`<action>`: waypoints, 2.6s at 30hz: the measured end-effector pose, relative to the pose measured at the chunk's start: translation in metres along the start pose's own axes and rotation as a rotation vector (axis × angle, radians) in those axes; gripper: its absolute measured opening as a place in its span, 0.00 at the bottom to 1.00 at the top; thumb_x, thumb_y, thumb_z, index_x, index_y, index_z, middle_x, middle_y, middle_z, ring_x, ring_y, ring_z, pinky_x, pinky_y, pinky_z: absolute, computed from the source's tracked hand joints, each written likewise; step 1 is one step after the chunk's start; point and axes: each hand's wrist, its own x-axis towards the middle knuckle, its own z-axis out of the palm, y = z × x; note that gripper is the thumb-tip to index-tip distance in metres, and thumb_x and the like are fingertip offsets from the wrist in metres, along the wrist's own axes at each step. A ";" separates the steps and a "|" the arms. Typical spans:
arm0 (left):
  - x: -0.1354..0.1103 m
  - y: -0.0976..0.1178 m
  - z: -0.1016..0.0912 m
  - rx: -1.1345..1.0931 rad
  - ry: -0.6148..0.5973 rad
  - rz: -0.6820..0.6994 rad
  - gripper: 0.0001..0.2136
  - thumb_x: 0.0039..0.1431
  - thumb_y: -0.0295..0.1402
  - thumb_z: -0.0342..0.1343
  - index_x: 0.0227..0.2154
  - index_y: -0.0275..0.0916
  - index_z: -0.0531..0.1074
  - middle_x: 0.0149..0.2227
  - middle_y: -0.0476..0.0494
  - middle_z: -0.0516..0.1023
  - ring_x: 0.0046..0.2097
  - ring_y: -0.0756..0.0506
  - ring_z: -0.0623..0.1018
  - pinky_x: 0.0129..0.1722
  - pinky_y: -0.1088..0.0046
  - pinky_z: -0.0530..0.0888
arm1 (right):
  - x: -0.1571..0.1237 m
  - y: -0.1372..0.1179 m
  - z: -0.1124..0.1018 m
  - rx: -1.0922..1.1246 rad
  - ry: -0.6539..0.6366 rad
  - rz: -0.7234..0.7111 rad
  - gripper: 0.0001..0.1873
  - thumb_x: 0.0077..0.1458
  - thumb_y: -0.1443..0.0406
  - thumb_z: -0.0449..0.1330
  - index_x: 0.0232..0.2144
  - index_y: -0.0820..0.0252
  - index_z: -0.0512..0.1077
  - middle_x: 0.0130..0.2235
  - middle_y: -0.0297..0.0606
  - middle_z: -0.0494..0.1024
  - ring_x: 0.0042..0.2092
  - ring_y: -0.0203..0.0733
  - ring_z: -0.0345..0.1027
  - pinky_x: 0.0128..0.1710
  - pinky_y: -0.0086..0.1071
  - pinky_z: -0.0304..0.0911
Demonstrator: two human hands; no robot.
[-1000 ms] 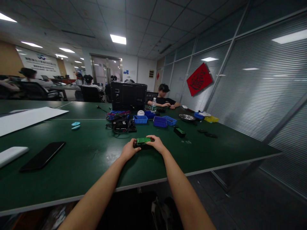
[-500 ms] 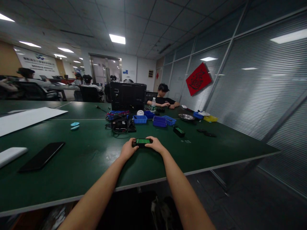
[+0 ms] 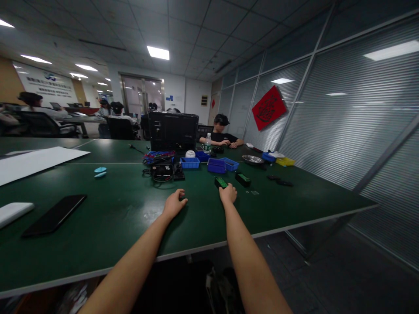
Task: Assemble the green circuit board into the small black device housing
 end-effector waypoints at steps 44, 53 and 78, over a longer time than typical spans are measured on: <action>-0.003 0.004 -0.001 0.004 -0.016 -0.003 0.15 0.49 0.33 0.54 0.42 0.42 0.66 0.40 0.48 0.76 0.41 0.49 0.74 0.42 0.73 0.68 | -0.014 -0.009 0.007 -0.159 -0.057 -0.280 0.24 0.48 0.57 0.54 0.46 0.66 0.63 0.44 0.50 0.69 0.47 0.50 0.61 0.44 0.38 0.55; -0.005 0.011 -0.005 -0.009 -0.029 -0.031 0.15 0.49 0.33 0.53 0.42 0.42 0.66 0.40 0.48 0.75 0.42 0.48 0.74 0.44 0.73 0.68 | -0.030 -0.018 0.004 -0.238 -0.007 -0.429 0.23 0.46 0.65 0.58 0.46 0.62 0.58 0.48 0.48 0.62 0.46 0.46 0.61 0.42 0.34 0.57; -0.003 0.014 -0.004 -0.055 0.086 -0.014 0.27 0.48 0.45 0.53 0.50 0.39 0.60 0.48 0.42 0.70 0.44 0.46 0.73 0.43 0.72 0.68 | -0.062 -0.038 0.020 0.381 -0.358 -0.728 0.19 0.56 0.58 0.46 0.45 0.56 0.68 0.40 0.37 0.73 0.39 0.36 0.68 0.42 0.28 0.60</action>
